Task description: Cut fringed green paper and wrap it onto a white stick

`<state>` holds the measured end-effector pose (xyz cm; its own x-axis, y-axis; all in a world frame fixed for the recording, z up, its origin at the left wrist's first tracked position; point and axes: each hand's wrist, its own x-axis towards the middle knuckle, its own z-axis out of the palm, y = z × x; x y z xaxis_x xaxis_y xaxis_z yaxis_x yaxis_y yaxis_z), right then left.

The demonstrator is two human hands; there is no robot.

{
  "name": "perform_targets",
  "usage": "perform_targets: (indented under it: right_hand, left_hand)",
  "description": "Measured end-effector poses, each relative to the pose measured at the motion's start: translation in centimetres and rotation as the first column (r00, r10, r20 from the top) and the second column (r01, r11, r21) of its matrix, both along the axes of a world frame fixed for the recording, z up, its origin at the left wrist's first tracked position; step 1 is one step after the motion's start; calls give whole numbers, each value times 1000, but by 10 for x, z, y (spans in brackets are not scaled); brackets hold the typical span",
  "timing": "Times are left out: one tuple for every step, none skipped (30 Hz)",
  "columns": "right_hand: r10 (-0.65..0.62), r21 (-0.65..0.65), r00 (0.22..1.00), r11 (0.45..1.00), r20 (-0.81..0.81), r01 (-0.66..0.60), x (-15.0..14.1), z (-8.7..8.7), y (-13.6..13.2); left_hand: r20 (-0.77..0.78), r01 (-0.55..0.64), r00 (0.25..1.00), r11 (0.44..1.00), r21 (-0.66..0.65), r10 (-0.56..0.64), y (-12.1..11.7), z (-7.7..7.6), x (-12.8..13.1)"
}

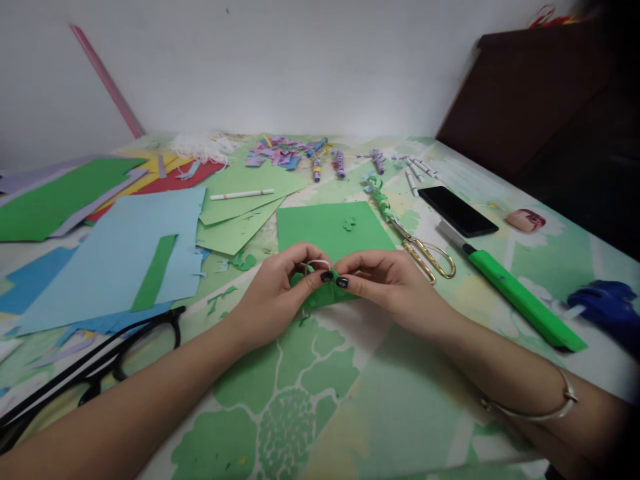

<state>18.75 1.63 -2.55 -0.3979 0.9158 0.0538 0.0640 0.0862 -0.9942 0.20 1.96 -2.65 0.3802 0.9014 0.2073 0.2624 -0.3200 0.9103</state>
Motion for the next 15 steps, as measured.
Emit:
perform_targets:
  right_hand:
    - [-2,-2,1000,1000,-5,2,0,0,0]
    - [-4,0,1000,1000,-8,4,0,0,0]
    - [-6,3,1000,1000,-9,6,0,0,0]
    - [-8,8,1000,1000,-12,8,0,0,0]
    - [-10,13,1000,1000,-15,10,-1,0,0]
    - [-12,20,1000,1000,-18,13,-1,0,-1]
    - [-14,28,1000,1000,-19,14,-1,0,-1]
    - [-16,42,1000,999,-18,16,-1,0,-1]
    - [-19,61,1000,998,-13,19,-1,0,-1]
    - [-23,87,1000,996,-3,23,0,0,-1]
    - [-32,120,999,992,12,30,0,0,-1]
    - [-45,158,998,987,32,39,0,0,-1]
    - [-62,201,997,978,55,50,0,0,-1]
    - [-81,247,994,967,78,60,1,0,-2]
    - [-99,293,990,954,103,65,1,0,-2]
  left_hand:
    - [11,0,1000,1000,-6,0,0,0,0]
    - [20,1,1000,1000,-12,-1,0,0,0]
    - [25,1,1000,1000,-15,-1,0,-1,0]
    - [27,0,1000,1000,-15,0,0,-1,0]
    - [26,0,1000,1000,-10,1,0,-1,0]
    - [21,-1,1000,1000,0,1,0,-1,-1]
    - [14,0,1000,1000,14,0,1,-1,-1]
    - [4,2,1000,999,33,-2,1,-2,-1]
    - [-6,3,1000,998,57,-3,1,-2,-1]
    - [-18,4,1000,997,81,-3,2,-2,-1]
    - [-32,5,999,995,104,-2,2,-3,-1]
    - [-46,4,999,992,123,1,3,-3,-2]
    - [-59,2,998,990,139,6,3,-3,-2]
    - [-70,-1,997,989,148,11,3,-3,-2]
    - [-81,-1,997,988,152,13,4,-2,-2]
